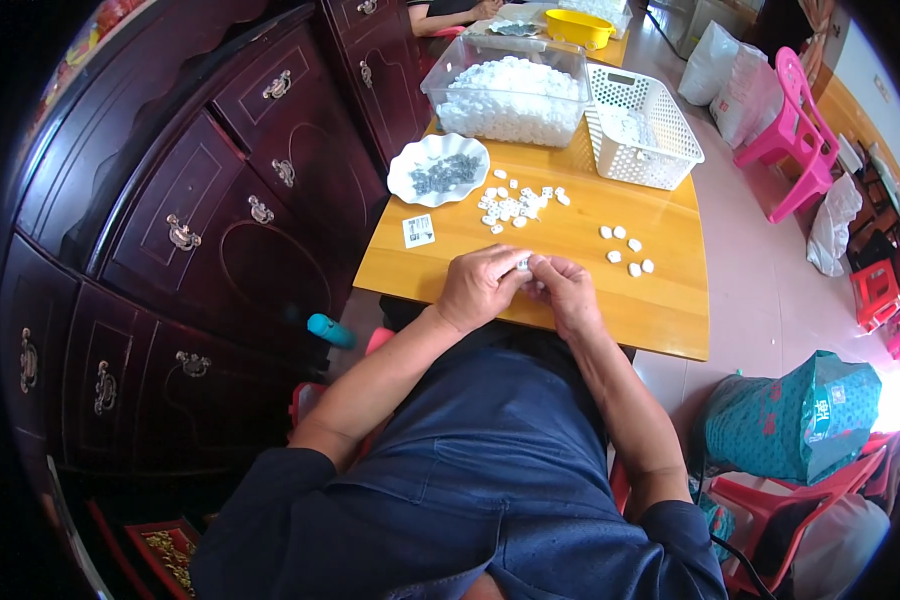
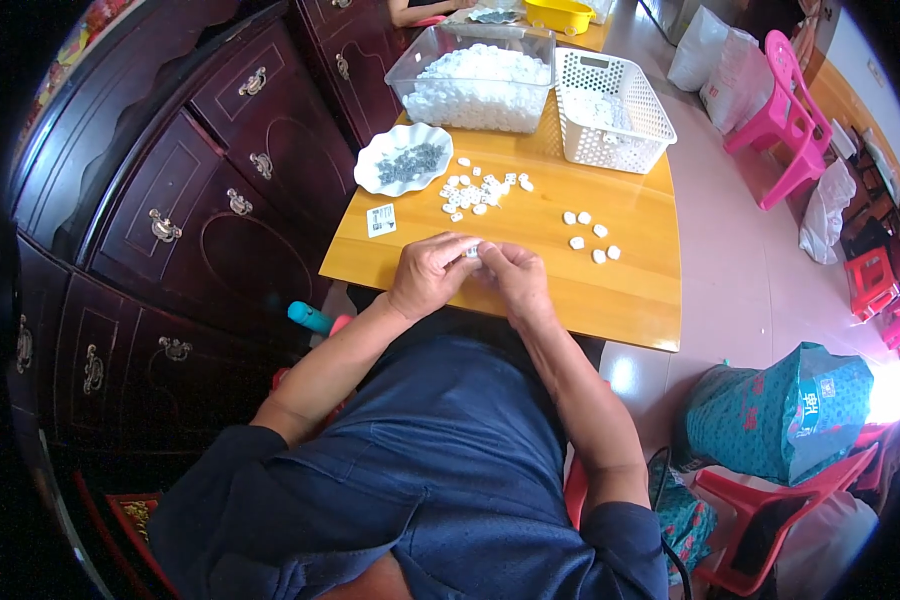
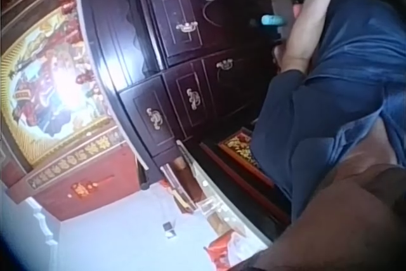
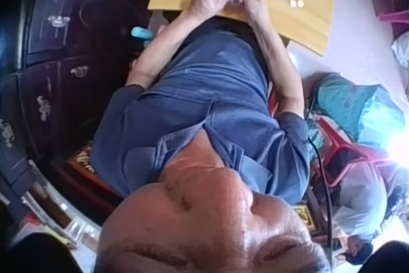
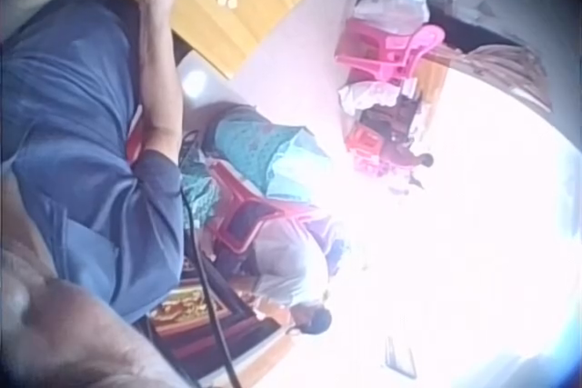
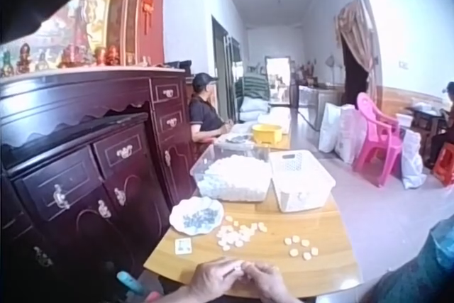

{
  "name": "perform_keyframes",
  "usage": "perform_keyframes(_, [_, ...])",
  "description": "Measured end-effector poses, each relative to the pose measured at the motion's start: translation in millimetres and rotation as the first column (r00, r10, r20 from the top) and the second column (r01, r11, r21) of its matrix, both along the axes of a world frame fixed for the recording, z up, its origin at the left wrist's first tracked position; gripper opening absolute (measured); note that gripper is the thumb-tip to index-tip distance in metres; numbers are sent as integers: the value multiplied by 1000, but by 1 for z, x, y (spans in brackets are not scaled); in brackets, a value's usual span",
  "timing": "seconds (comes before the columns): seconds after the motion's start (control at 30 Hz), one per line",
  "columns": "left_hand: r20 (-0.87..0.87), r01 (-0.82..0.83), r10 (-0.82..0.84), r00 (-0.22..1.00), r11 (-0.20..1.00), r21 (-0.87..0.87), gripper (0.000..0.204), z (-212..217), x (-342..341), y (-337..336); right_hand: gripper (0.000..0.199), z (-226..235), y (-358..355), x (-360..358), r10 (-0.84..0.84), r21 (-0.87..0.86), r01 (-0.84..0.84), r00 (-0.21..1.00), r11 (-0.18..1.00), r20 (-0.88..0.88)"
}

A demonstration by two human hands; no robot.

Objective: Assembling small white plastic components by inserting metal pins into them at a table.

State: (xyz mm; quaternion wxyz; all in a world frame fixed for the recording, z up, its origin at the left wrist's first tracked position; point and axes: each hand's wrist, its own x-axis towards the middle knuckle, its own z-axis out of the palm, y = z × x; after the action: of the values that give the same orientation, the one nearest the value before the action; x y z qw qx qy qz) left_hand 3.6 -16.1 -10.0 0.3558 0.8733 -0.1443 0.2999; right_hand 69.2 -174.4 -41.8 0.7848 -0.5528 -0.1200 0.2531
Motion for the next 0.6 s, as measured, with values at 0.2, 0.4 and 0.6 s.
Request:
perform_keyframes(0.2, [41, -21, 22, 999, 1000, -14, 23, -4, 3, -1, 26, -2, 2, 5, -20, -38, 21, 1000, 999, 23])
perform_keyframes(0.4, [-225, -99, 98, 969, 995, 8, 29, -1, 11, 21, 25, 5, -23, 27, -61, -425, 435, 752, 794, 657])
perform_keyframes(0.6, [-230, -205, 252, 940, 956, 208, 27, -14, 34, 49, 23, 17, -48, 37, 64, -487, 712, 532, 507, 844])
